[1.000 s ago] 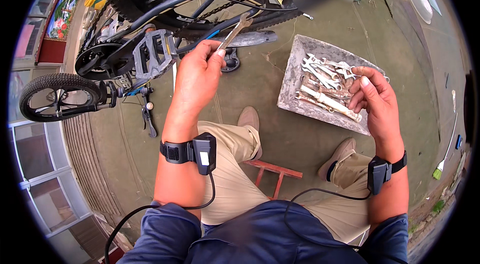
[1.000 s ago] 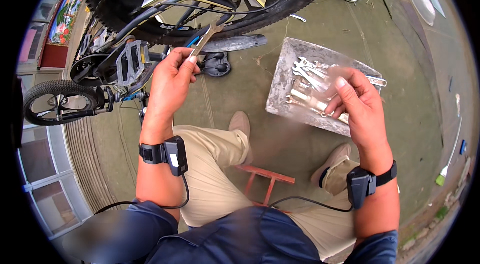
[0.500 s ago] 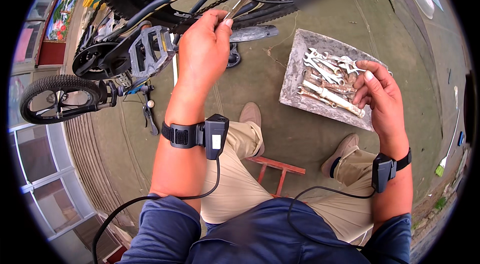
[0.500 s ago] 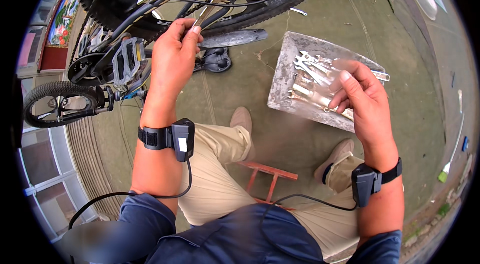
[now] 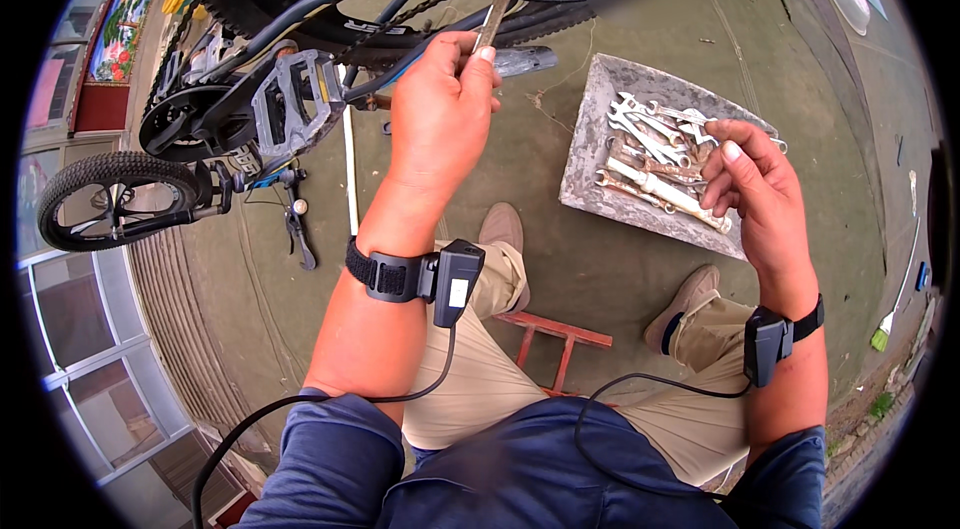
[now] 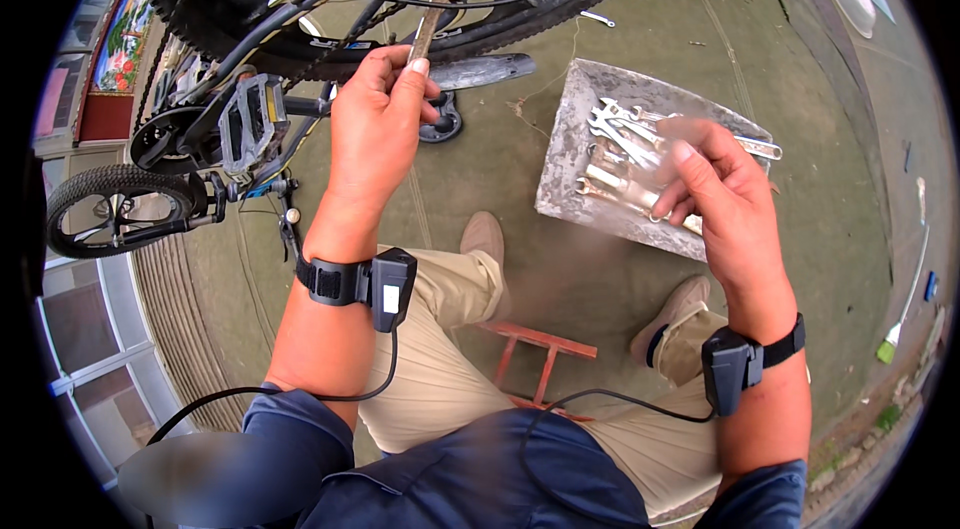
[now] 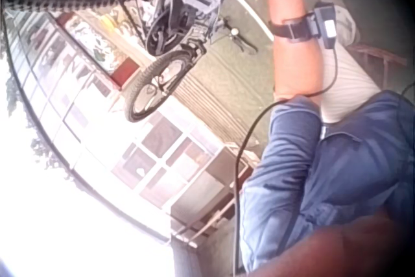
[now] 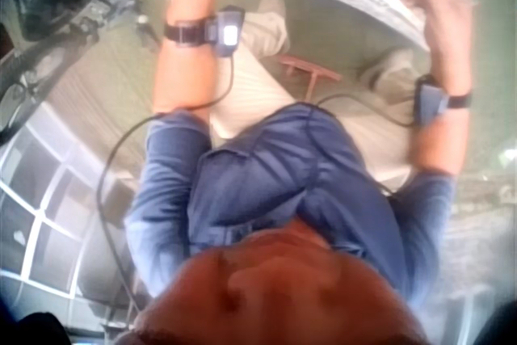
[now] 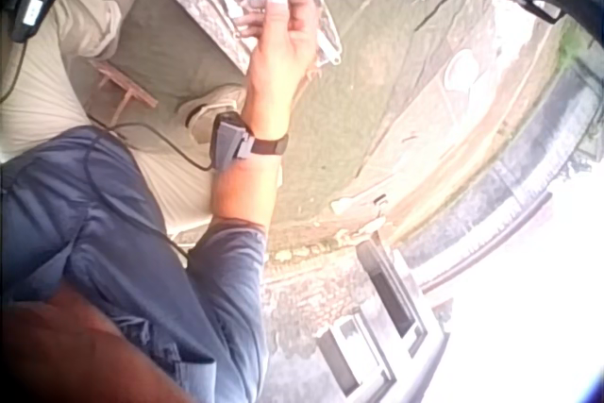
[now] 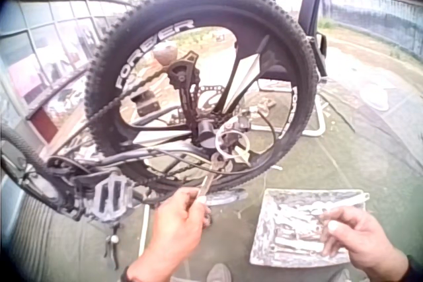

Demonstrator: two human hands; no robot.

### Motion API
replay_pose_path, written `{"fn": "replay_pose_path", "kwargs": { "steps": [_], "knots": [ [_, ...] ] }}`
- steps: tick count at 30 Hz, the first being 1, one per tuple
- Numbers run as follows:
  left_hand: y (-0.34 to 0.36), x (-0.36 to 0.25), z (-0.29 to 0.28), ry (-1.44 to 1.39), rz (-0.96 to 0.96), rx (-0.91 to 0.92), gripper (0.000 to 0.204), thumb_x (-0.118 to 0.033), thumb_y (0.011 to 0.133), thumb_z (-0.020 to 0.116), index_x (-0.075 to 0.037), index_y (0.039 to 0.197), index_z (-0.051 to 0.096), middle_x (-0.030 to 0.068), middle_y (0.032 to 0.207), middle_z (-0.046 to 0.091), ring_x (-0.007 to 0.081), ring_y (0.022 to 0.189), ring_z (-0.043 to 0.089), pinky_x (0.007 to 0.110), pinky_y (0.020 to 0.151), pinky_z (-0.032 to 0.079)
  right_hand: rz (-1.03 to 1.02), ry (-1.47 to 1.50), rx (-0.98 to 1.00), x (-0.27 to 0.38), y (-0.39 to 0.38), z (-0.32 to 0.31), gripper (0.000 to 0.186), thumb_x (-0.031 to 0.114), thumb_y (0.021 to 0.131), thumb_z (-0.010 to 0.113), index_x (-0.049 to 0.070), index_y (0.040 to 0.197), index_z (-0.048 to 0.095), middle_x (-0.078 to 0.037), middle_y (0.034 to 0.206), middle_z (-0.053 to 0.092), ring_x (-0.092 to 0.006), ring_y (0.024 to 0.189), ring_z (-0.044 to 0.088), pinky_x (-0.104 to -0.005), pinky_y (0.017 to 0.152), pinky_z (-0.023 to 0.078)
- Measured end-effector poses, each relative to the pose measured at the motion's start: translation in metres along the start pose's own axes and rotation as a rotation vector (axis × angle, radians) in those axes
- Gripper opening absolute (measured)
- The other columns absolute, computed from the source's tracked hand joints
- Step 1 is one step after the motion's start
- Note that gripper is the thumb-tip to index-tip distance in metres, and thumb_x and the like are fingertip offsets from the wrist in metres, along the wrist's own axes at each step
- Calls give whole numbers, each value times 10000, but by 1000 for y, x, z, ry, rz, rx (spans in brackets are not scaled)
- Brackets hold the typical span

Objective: The person selects wrenches from a tray and uses them to tighten bolts on the rear wheel axle and derailleur of a bicycle. The person then moves to the front wheel and tightens the axle nuts with a wrench.

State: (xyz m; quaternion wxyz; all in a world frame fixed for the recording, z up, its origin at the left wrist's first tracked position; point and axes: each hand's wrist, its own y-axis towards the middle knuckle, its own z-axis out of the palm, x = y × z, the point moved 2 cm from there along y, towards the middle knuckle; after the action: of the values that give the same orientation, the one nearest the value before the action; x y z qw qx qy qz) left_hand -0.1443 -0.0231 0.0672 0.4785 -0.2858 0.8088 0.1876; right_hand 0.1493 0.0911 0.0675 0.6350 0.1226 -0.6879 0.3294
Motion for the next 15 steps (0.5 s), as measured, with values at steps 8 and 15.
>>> {"fn": "replay_pose_path", "kwargs": {
  "steps": [8,15],
  "knots": [
    [-41,-7,22,319,301,783,188,-135,895,695,-13,1037,671,114,780,676,240,675,640,351,638,504,-277,-466,60,3,-8,26,452,115,880,714,78,1318,610,-71,1167,651,-177,872,648,-303,734,497],
    [-40,-27,27,-168,-160,882,178,-119,925,684,-27,1075,653,71,884,719,162,781,698,276,658,539,-237,-737,378,-12,-11,26,200,100,890,681,18,1072,692,-119,843,667,-276,813,649,-369,740,504]
  ]
}}
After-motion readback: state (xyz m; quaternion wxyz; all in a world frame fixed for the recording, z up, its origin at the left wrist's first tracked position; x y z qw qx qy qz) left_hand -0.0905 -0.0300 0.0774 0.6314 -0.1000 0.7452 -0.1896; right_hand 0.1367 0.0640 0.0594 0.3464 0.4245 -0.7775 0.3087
